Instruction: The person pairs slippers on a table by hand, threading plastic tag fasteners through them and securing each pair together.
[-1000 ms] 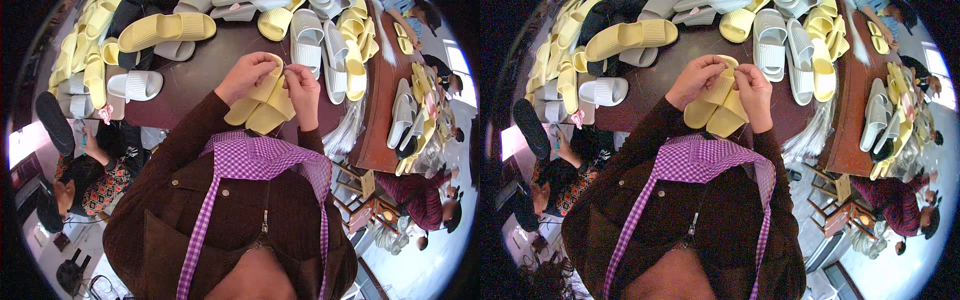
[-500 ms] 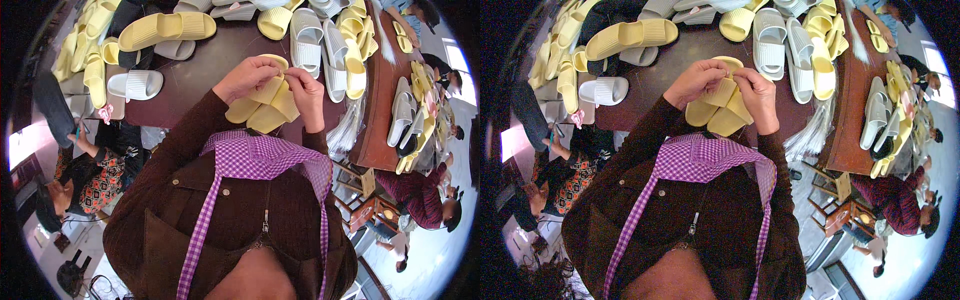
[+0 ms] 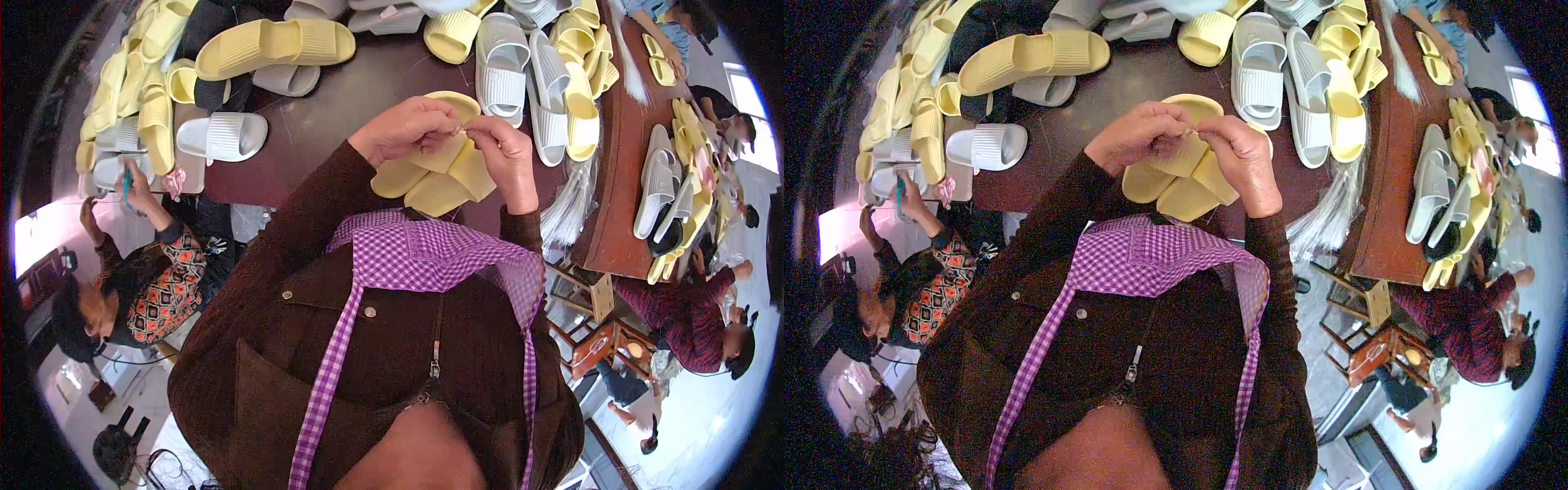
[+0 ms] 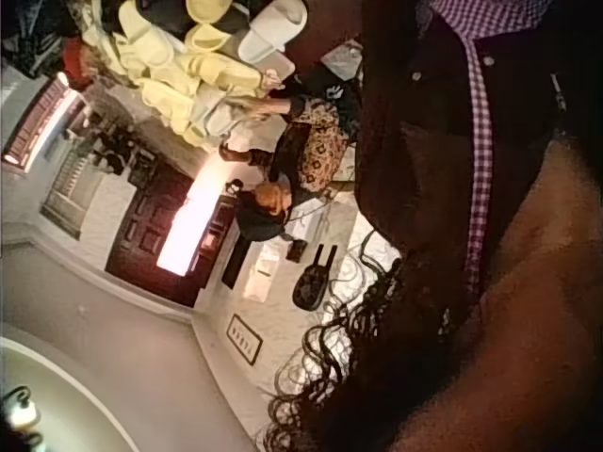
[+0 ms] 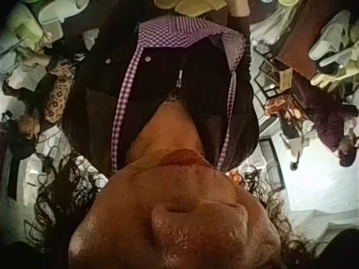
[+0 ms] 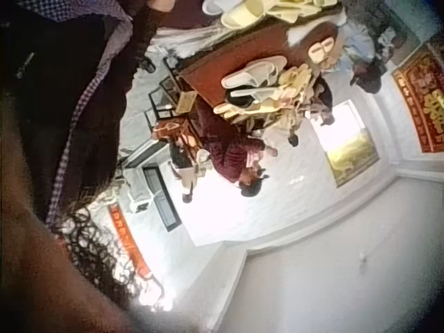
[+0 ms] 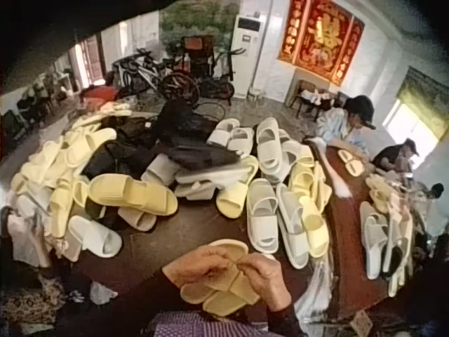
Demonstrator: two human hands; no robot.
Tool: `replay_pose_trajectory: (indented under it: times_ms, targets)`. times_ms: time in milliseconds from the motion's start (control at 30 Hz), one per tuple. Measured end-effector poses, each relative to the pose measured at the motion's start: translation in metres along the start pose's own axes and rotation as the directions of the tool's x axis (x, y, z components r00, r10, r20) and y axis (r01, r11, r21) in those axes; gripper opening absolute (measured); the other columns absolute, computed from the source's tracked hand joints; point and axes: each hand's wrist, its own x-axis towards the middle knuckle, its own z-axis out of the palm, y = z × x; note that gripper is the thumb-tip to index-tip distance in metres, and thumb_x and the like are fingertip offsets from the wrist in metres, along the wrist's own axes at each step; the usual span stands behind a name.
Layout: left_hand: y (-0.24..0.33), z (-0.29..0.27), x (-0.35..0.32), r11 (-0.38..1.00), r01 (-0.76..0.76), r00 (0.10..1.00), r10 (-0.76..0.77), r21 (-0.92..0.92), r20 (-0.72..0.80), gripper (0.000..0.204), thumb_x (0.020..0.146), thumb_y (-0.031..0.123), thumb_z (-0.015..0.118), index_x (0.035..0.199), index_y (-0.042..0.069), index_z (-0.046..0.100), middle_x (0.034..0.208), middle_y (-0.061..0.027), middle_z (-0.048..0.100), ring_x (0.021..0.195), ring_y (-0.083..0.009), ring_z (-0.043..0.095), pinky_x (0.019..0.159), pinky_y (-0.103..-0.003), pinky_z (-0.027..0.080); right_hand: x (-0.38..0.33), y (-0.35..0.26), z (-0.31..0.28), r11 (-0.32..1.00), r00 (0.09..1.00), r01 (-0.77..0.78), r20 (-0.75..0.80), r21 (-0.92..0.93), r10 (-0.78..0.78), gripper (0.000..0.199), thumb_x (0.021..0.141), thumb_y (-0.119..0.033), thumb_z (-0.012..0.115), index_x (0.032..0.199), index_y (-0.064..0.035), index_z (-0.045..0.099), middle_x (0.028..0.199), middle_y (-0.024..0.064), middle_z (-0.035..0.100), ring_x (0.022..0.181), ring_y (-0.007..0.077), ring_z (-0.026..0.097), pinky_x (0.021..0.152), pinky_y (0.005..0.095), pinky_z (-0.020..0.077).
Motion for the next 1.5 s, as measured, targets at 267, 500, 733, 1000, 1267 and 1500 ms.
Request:
replay_pose_trajectory:
  times_ms: [267, 500, 733, 1000, 1267, 1500]
  targets:
    - [0.003, -0.002, 0.0, 0.99, 0.104, 0.99, -0.094, -0.096, 0.108, 0.009, 0.081, 0.009, 0.05, 0.075, 0.003, 0.051, 0.058, 0.0042, 0.037, 0.049, -0.0056, 0.035, 0.045, -0.02, 0.028, -0.002, -0.002, -0.003, 0.999, 0.998, 0.038, 0.047, 0.014, -0.038, 0.011, 0.079, 0.003, 0.059, 0.088, -0.001, 0.063, 0.075, 0.0024, 0.061, 0.068, 0.0086, 0.056, 0.064, 0.0218, 0.046]
    - [0.003, -0.008, 0.001, 0.98, 0.135, 0.979, -0.109, -0.148, 0.172, 0.01, 0.083, 0.012, 0.053, 0.078, 0.003, 0.052, 0.058, 0.0042, 0.037, 0.049, -0.0059, 0.034, 0.045, -0.02, 0.028, 0.0, -0.014, -0.001, 0.998, 0.997, 0.067, 0.035, 0.02, -0.067, 0.011, 0.079, 0.003, 0.059, 0.088, -0.0003, 0.062, 0.074, 0.0023, 0.061, 0.069, 0.0078, 0.055, 0.064, 0.0217, 0.0458]
    - [-0.003, -0.009, 0.0, 0.959, 0.117, 0.976, -0.063, -0.258, 0.21, 0.012, 0.085, 0.014, 0.055, 0.081, 0.003, 0.052, 0.064, 0.0028, 0.041, 0.051, -0.0063, 0.034, 0.046, -0.02, 0.028, -0.001, -0.018, 0.005, 0.996, 1.0, 0.013, -0.01, 0.085, -0.012, 0.011, 0.079, 0.002, 0.059, 0.089, -0.0001, 0.061, 0.072, 0.0009, 0.059, 0.066, 0.006, 0.053, 0.061, 0.0202, 0.0444]
    - [-0.003, -0.01, 0.001, 0.963, 0.102, 0.973, -0.044, -0.249, 0.227, 0.013, 0.085, 0.014, 0.054, 0.081, 0.002, 0.052, 0.066, 0.0022, 0.041, 0.051, -0.0061, 0.033, 0.046, -0.021, 0.028, -0.002, -0.016, 0.002, 0.997, 0.999, -0.017, -0.028, 0.073, 0.019, 0.01, 0.079, 0.002, 0.06, 0.089, 0.0, 0.061, 0.071, 0.0001, 0.059, 0.066, 0.0052, 0.052, 0.06, 0.0198, 0.0438]
    - [-0.003, -0.01, 0.003, 0.964, 0.123, 0.958, -0.054, -0.234, 0.281, 0.013, 0.084, 0.015, 0.053, 0.079, 0.003, 0.05, 0.064, 0.0025, 0.039, 0.051, -0.0061, 0.033, 0.046, -0.021, 0.028, -0.004, -0.014, 0.0, 1.0, 1.0, 0.008, -0.012, 0.029, -0.007, 0.01, 0.078, 0.002, 0.06, 0.088, 0.0, 0.061, 0.07, 0.0005, 0.06, 0.065, 0.0051, 0.052, 0.06, 0.0203, 0.0442]
    - [-0.003, -0.01, 0.002, 0.971, 0.127, 0.967, -0.076, -0.203, 0.245, 0.013, 0.084, 0.014, 0.053, 0.078, 0.004, 0.05, 0.062, 0.003, 0.038, 0.05, -0.0057, 0.032, 0.045, -0.02, 0.028, -0.006, -0.013, 0.002, 0.999, 1.0, 0.004, -0.014, 0.041, -0.004, 0.009, 0.078, 0.002, 0.06, 0.087, -0.0002, 0.061, 0.07, 0.001, 0.059, 0.065, 0.0045, 0.052, 0.059, 0.02, 0.0438]
